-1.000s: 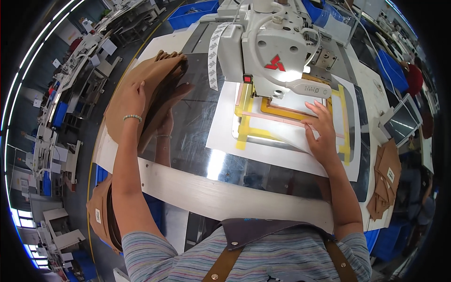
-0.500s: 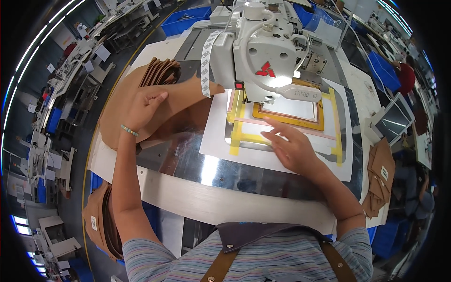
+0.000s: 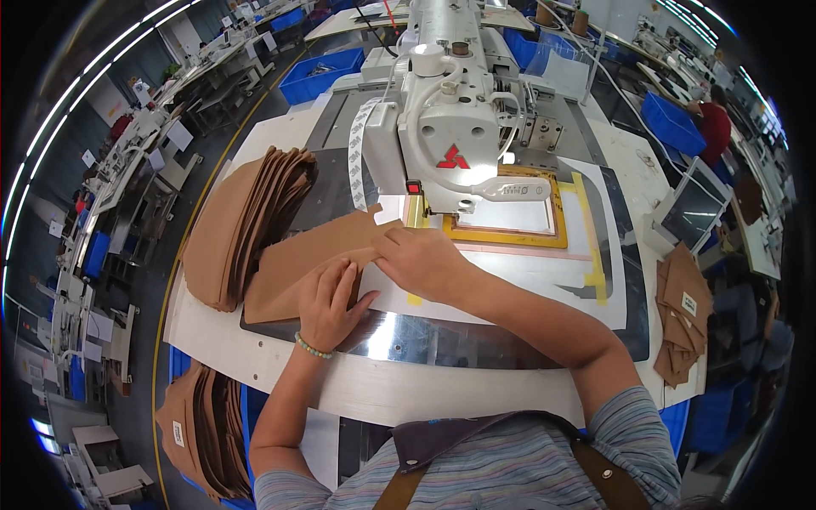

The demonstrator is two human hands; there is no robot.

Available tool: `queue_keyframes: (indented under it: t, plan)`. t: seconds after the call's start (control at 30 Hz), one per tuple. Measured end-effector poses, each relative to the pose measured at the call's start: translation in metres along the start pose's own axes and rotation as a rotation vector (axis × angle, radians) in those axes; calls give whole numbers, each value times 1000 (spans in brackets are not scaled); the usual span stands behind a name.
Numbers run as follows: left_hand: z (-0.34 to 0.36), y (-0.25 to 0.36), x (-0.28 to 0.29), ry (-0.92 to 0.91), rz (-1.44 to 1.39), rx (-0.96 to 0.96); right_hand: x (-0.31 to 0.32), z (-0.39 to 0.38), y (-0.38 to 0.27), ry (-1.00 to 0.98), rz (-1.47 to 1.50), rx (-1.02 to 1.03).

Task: Sewing and assembling leather bag components using an industrial sewing machine.

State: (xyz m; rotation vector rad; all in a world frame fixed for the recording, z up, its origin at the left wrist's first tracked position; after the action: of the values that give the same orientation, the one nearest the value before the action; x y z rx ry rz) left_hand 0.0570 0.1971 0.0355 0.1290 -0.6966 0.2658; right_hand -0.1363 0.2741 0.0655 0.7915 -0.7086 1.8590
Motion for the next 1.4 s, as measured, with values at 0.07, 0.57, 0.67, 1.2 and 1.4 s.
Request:
queue_keyframes:
  t: [0.07,0.57,0.67,1.2,1.4]
  plan:
    - [-8,-10,3,12,74,65,21,9,-14,19,61,-54]
    - [51,-71,168,-463,-557,686,164,38,5,-177,652,-316]
    - [57,-108,135,-578,-694,697,128,29,34,-189,967,-561]
    - [-15,-104,96,-154,-181,322,66,-33,16,-79,223,-158]
    - [-78,-82,54,-344,-56,314,3,-76,29,-275,15,-106]
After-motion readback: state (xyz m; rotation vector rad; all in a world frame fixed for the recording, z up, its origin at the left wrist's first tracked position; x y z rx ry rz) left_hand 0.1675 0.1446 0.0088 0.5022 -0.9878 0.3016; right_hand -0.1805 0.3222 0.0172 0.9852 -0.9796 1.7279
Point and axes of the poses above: each hand's wrist, its own z-axis towards the middle knuckle, its own x-axis out of the back of the hand, y = z × x, the point moved 3 cm from there along z, towards the middle knuckle, and after that the axes turned 3 degrees about x, right-handed, at the moved point
